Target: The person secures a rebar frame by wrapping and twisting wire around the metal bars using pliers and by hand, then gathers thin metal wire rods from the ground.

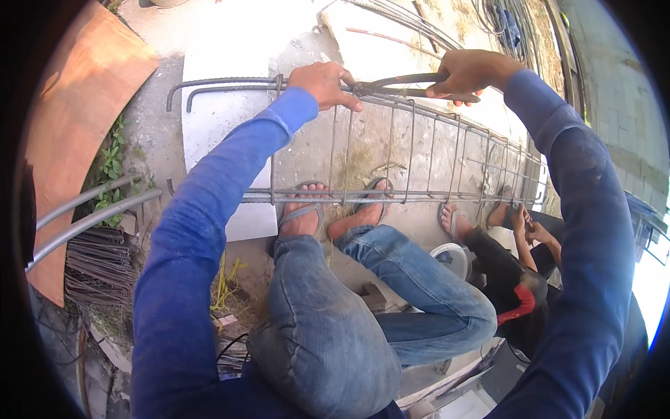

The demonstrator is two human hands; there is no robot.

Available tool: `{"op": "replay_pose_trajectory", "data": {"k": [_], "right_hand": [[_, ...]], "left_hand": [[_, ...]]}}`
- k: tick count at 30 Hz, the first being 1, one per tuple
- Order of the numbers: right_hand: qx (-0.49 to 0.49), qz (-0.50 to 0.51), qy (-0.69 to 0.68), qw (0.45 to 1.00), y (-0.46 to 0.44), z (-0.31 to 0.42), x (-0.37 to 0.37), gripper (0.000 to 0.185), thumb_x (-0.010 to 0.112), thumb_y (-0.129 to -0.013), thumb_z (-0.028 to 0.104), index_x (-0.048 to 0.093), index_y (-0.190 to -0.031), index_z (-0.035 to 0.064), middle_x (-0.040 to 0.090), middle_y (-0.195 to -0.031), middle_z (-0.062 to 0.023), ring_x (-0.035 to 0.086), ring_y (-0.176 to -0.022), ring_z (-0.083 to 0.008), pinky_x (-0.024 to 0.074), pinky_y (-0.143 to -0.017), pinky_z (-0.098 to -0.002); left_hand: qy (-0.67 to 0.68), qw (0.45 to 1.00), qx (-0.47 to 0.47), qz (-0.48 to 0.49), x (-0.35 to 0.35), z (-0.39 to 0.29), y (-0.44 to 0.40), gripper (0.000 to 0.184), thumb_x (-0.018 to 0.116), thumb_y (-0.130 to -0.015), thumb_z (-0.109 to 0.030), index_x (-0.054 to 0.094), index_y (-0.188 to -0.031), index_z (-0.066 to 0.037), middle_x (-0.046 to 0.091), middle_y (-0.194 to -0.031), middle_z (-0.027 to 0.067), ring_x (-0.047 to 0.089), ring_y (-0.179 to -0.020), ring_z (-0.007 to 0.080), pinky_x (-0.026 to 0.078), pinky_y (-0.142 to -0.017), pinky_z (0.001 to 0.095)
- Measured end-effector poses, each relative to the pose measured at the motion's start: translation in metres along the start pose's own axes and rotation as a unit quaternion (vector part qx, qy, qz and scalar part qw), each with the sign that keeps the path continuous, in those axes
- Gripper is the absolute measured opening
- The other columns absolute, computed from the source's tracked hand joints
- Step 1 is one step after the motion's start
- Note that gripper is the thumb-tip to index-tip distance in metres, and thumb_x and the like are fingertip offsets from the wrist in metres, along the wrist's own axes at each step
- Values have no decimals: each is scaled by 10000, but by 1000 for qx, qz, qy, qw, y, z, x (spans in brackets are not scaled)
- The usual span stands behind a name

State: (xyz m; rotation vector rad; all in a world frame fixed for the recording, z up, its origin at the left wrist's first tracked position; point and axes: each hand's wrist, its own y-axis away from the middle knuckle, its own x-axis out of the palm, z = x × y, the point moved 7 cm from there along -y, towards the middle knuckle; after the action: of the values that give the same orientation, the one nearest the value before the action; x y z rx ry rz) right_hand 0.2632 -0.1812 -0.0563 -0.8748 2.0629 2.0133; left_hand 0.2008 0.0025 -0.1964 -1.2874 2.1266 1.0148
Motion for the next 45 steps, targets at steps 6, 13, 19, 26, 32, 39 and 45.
{"op": "replay_pose_trajectory", "data": {"k": [6, 13, 19, 26, 32, 39, 45], "right_hand": [[-59, -13, 35, 998, 33, 31, 12, 478, 868, -771, 294, 566, -988, -7, 601, -629, -60, 620, -500, -162, 483, -437, -319], [-1, 98, -121, 988, 15, 6, 11, 448, 797, -752, 237, 620, -1080, -11, 627, -729, -50, 597, -547, -161, 458, -479, -322], [-238, -438, 446, 743, 51, 65, -8, 197, 720, -829, 186, 649, -916, 24, 668, -814, -106, 701, -794, -271, 560, -761, -443], [48, 84, -89, 991, 18, 15, 3, 490, 799, -860, 485, 724, -812, 2, 671, -656, -97, 650, -542, -192, 501, -480, -325], [-113, -183, 286, 934, 30, 47, -3, 511, 867, -717, 208, 618, -1126, 31, 700, -937, -169, 700, -811, -351, 562, -712, -421], [-302, -433, 516, 675, 48, 58, 11, 383, 645, -949, 205, 619, -1309, 76, 677, -984, -80, 690, -897, -215, 557, -801, -367], [-57, -15, 82, 995, 8, 32, -8, 375, 723, -948, 320, 711, -1124, -11, 725, -816, -137, 724, -698, -248, 616, -623, -374]], "left_hand": [[4, 1000, 0, 18, -1, -1, 2, 742, 870, -614, -672, 773, -1194, -218, 789, -912, 34, 748, -955, 218, 581, -859, 393], [-11, 1000, 5, -15, -2, -1, 0, 755, 870, -609, -682, 772, -1196, -218, 785, -1004, 64, 746, -984, 232, 580, -871, 397], [-16, 1000, 13, -17, 0, 0, -3, 748, 869, -604, -683, 775, -1187, -225, 784, -900, 46, 751, -936, 224, 580, -834, 389], [10, 1000, 2, 25, -6, -8, 2, 691, 853, -627, -665, 780, -1169, -244, 768, -959, 93, 735, -961, 265, 565, -834, 399], [-2, 999, 21, -34, -1, 0, 0, 730, 862, -593, -700, 785, -1160, -246, 777, -877, 54, 740, -966, 225, 568, -853, 385], [17, 1000, 10, -7, -3, -1, 1, 668, 856, -614, -657, 792, -1122, -229, 727, -776, 63, 728, -877, 247, 549, -788, 397], [17, 1000, 12, -8, 4, 3, -1, 681, 862, -601, -682, 793, -1130, -259, 740, -752, 29, 741, -829, 217, 566, -789, 385]]}}
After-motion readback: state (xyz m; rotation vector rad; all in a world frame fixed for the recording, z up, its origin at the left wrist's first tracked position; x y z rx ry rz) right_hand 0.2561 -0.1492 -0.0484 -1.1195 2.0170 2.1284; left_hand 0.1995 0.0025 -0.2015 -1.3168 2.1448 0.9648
